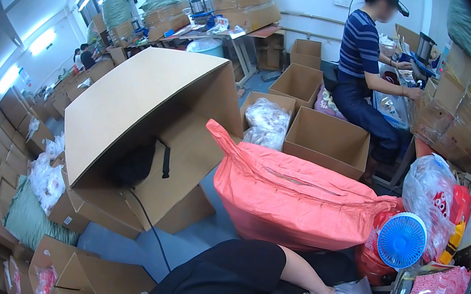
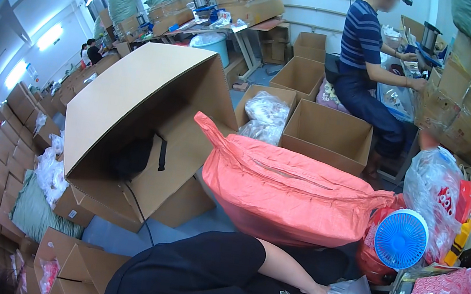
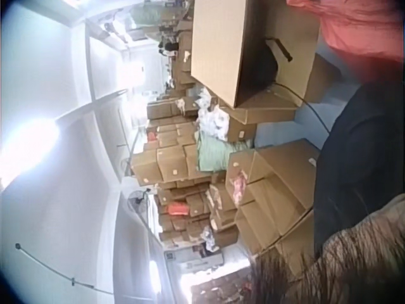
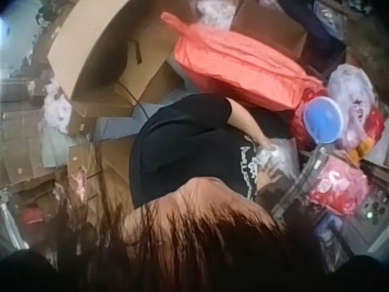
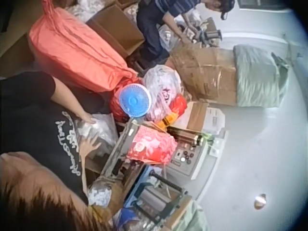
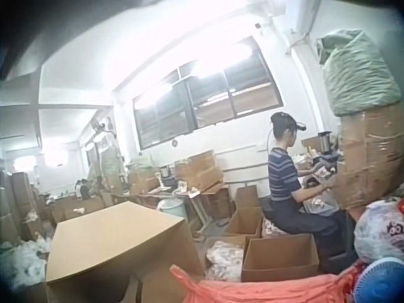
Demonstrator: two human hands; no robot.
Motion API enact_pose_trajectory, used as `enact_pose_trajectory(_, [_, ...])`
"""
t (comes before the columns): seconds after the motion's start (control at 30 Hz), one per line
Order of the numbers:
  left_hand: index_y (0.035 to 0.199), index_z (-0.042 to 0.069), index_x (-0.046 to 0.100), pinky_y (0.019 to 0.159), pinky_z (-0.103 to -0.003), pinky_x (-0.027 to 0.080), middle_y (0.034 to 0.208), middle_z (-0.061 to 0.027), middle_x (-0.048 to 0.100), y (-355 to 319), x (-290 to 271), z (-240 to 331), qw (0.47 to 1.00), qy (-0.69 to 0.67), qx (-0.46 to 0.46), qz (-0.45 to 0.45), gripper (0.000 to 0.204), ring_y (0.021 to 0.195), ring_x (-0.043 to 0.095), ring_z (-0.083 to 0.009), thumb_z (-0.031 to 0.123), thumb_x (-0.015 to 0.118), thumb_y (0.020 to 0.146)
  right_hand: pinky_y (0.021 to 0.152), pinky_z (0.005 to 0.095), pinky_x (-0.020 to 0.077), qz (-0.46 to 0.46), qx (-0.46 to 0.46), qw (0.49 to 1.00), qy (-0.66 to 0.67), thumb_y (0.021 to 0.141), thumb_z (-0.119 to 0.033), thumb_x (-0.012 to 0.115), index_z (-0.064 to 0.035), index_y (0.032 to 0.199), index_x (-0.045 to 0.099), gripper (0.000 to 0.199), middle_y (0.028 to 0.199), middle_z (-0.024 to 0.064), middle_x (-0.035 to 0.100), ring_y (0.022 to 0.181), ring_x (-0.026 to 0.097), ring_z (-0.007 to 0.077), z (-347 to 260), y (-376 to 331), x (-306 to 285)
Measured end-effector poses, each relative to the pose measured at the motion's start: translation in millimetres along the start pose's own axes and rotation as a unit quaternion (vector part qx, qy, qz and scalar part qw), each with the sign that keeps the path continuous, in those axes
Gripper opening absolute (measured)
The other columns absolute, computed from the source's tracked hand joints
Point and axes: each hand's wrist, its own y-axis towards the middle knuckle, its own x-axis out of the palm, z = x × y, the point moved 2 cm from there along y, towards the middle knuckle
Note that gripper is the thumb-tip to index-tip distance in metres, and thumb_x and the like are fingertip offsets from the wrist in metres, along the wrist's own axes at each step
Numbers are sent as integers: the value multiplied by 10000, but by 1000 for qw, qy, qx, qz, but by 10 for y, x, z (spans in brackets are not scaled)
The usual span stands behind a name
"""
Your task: Placing red packets into plastic bags and sealing them using a heat sealer machine.
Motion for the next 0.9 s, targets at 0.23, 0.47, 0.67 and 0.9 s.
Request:
enact_pose_trajectory(0.23, [1580, 30, 175, 963, -549, 475, 1551, -232, 368, -9, -5, -4, 1000, 11, 11, -11, 1083, 1306, 505, -416, 809, 409, 865, 1104, 658, 312, -11, -129, 957, -259, 961, -304, 437, -131, 1409, 414, 481, 1392, 122, 417, 1293, 424, 354, -152, -116, 35])
enact_pose_trajectory(0.47, [1575, 34, 196, 984, -549, 456, 1557, -226, 364, -47, -8, -15, 999, 32, 12, -11, 1076, 1326, 482, -410, 810, 411, 862, 1087, 642, 329, 13, -34, 987, -154, 936, -325, 477, -116, 1375, 438, 488, 1367, 142, 442, 1278, 441, 367, -308, 18, 112])
enact_pose_trajectory(0.67, [1572, 38, 214, 1001, -549, 439, 1561, -221, 360, -22, 77, -2, 999, 39, 12, -23, 1070, 1343, 463, -405, 811, 413, 859, 1073, 629, 344, 17, 17, 994, -107, 914, -343, 511, -102, 1345, 459, 497, 1346, 159, 464, 1265, 456, 378, -325, 133, 171])
enact_pose_trajectory(0.9, [1567, 42, 235, 1022, -549, 420, 1567, -215, 356, -43, 25, 83, 999, 25, 31, -18, 1064, 1363, 440, -399, 813, 416, 857, 1056, 613, 362, 11, 63, 994, -92, 889, -363, 551, -86, 1311, 484, 509, 1321, 179, 489, 1250, 474, 391, -217, 189, 189])
